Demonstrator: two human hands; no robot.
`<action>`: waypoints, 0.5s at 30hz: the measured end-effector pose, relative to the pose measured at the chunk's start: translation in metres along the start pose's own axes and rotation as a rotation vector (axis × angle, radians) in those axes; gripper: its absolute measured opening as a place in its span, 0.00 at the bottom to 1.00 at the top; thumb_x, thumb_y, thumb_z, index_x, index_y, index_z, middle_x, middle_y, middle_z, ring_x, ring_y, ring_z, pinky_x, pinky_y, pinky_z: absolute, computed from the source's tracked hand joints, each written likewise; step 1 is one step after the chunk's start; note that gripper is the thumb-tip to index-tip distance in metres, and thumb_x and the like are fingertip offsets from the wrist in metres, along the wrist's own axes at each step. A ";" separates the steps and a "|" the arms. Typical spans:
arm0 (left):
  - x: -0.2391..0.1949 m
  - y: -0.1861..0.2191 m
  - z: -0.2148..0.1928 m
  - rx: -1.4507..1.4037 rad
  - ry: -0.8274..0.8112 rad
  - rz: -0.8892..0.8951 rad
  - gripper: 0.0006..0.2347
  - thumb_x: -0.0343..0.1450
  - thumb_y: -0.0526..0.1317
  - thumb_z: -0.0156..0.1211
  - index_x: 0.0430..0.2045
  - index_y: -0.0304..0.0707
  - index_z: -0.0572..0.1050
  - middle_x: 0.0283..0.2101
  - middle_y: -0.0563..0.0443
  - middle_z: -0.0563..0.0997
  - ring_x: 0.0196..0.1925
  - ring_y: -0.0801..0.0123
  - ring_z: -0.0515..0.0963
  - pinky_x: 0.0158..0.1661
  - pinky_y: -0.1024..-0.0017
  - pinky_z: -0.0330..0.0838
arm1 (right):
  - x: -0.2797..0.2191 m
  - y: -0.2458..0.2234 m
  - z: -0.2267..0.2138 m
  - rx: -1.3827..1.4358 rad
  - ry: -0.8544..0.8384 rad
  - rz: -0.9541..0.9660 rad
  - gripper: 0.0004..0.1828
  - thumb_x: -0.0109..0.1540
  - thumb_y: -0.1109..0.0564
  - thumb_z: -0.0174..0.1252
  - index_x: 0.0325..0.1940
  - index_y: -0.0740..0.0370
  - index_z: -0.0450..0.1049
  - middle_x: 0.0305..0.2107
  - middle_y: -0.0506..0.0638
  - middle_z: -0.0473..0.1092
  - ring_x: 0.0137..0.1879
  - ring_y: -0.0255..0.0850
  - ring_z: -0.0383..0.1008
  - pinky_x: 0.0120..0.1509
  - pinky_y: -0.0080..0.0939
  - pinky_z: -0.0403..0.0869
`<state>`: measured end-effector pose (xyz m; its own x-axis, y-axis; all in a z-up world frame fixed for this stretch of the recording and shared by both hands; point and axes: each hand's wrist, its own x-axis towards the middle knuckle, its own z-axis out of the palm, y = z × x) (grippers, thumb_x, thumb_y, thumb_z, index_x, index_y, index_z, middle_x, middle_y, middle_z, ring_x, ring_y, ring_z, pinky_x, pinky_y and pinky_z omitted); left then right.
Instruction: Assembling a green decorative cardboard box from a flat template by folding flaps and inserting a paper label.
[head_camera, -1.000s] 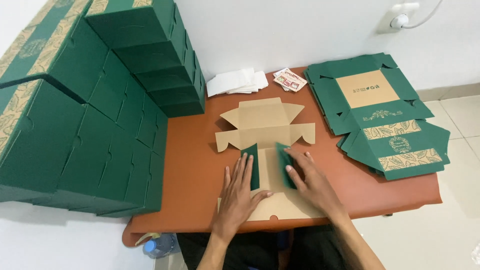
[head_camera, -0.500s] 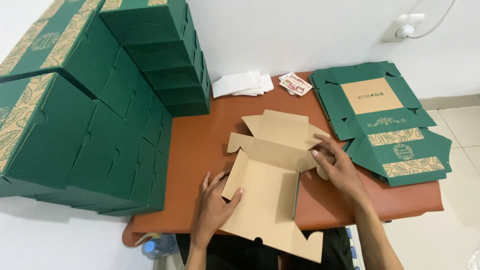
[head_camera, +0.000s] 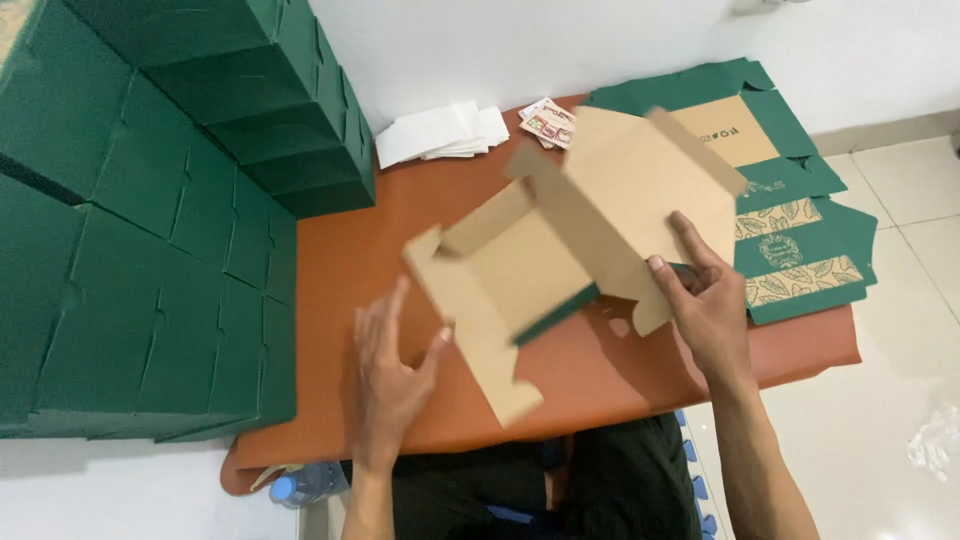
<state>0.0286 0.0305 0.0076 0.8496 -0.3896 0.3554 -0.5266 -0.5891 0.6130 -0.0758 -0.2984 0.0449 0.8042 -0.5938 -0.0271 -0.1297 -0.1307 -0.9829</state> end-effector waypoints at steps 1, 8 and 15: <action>-0.002 0.009 -0.004 0.006 -0.040 0.019 0.27 0.75 0.52 0.60 0.71 0.46 0.67 0.72 0.48 0.74 0.76 0.53 0.68 0.75 0.51 0.54 | 0.001 0.002 0.001 -0.033 0.049 -0.027 0.38 0.67 0.54 0.57 0.81 0.63 0.57 0.76 0.52 0.59 0.68 0.37 0.71 0.72 0.40 0.72; -0.007 0.001 0.002 0.035 -0.383 0.179 0.20 0.76 0.45 0.58 0.65 0.42 0.73 0.72 0.51 0.73 0.73 0.59 0.70 0.72 0.45 0.51 | -0.012 -0.015 -0.008 -0.478 -0.224 0.202 0.39 0.64 0.49 0.60 0.81 0.42 0.62 0.69 0.43 0.71 0.73 0.38 0.72 0.74 0.45 0.72; -0.002 -0.014 0.003 0.158 -0.310 0.174 0.24 0.74 0.52 0.62 0.66 0.46 0.73 0.71 0.53 0.74 0.76 0.54 0.64 0.70 0.47 0.54 | -0.006 -0.010 0.011 -1.055 -0.075 -0.261 0.32 0.62 0.29 0.60 0.69 0.35 0.76 0.32 0.44 0.78 0.40 0.41 0.77 0.39 0.45 0.72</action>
<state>0.0345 0.0375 -0.0042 0.7105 -0.6748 0.1995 -0.6808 -0.5874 0.4377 -0.0728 -0.2843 0.0532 0.9080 -0.4034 0.1130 -0.3536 -0.8826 -0.3098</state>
